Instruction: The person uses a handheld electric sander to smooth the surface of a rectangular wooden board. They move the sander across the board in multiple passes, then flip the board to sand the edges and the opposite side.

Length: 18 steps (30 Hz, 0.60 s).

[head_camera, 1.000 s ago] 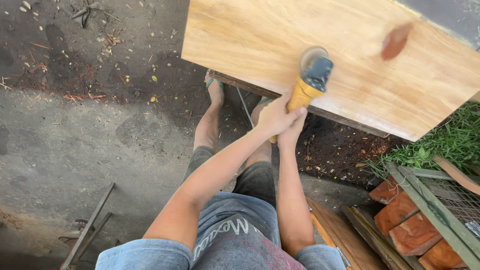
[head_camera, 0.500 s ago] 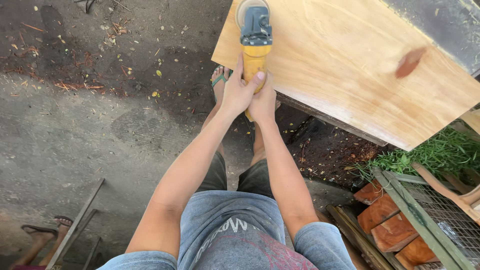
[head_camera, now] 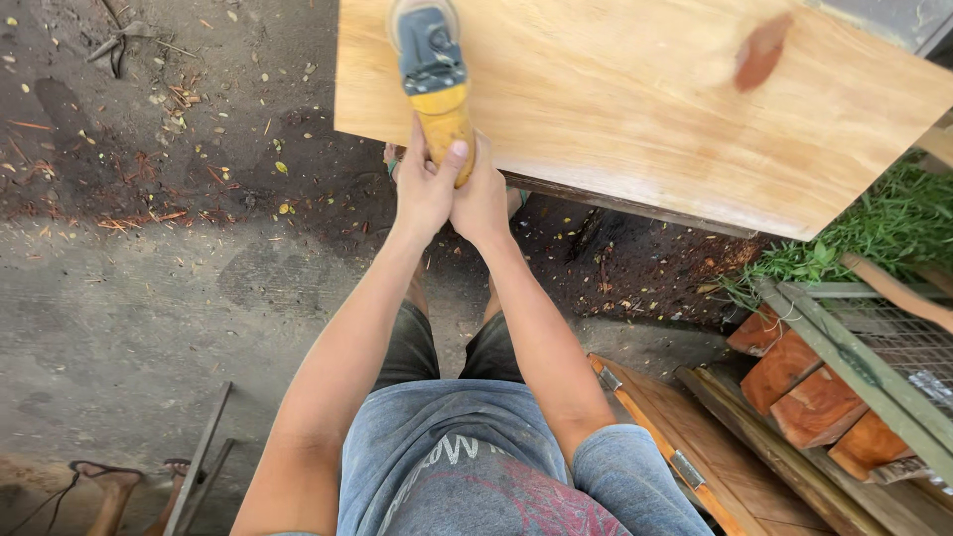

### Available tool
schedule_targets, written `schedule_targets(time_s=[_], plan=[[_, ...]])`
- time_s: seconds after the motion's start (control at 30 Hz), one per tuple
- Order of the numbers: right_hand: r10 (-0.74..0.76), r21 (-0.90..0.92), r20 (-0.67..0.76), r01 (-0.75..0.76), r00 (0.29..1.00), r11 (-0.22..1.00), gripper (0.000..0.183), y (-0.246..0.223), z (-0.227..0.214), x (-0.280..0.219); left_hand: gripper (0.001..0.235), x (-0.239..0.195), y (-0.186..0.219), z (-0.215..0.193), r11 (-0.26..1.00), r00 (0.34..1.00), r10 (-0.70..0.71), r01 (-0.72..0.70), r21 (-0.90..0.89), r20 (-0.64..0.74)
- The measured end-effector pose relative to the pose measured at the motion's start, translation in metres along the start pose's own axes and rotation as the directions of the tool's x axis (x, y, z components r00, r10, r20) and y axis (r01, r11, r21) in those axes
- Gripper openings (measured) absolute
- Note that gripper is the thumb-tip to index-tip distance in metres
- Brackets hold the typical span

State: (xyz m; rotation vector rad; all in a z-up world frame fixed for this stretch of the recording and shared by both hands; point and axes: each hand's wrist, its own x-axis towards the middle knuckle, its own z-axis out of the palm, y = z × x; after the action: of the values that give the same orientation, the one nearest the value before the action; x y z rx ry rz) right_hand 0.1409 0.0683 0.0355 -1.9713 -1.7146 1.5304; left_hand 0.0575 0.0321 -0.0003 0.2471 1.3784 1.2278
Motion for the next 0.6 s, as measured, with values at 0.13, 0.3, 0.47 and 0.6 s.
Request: schedule_targets(time_s=[0.13,0.3,0.47,0.6], plan=[[0.13,0.069,-0.083,-0.124,0.988,0.99,0.069,0.037,-0.036,-0.015,0.087,-0.012,-0.023,0.049,0.993,0.995,-0.085,0.08,0.085,0.052],[0.221,0.144,-0.166,-0.199,0.961,0.97,0.061,0.1,-0.075,-0.03,0.095,-0.028,-0.025,0.11,0.848,0.964,-0.265,0.224,0.48,0.018],[0.147,0.195,-0.296,-0.091,0.944,0.977,0.049,0.14,-0.105,-0.041,0.094,-0.033,-0.029,0.155,0.693,0.938,-0.321,0.139,0.707,0.13],[0.237,0.233,-0.211,-0.187,0.948,0.954,0.06,0.127,-0.106,-0.036,0.094,-0.03,-0.033,0.149,0.713,0.954,-0.286,0.149,0.685,0.09]])
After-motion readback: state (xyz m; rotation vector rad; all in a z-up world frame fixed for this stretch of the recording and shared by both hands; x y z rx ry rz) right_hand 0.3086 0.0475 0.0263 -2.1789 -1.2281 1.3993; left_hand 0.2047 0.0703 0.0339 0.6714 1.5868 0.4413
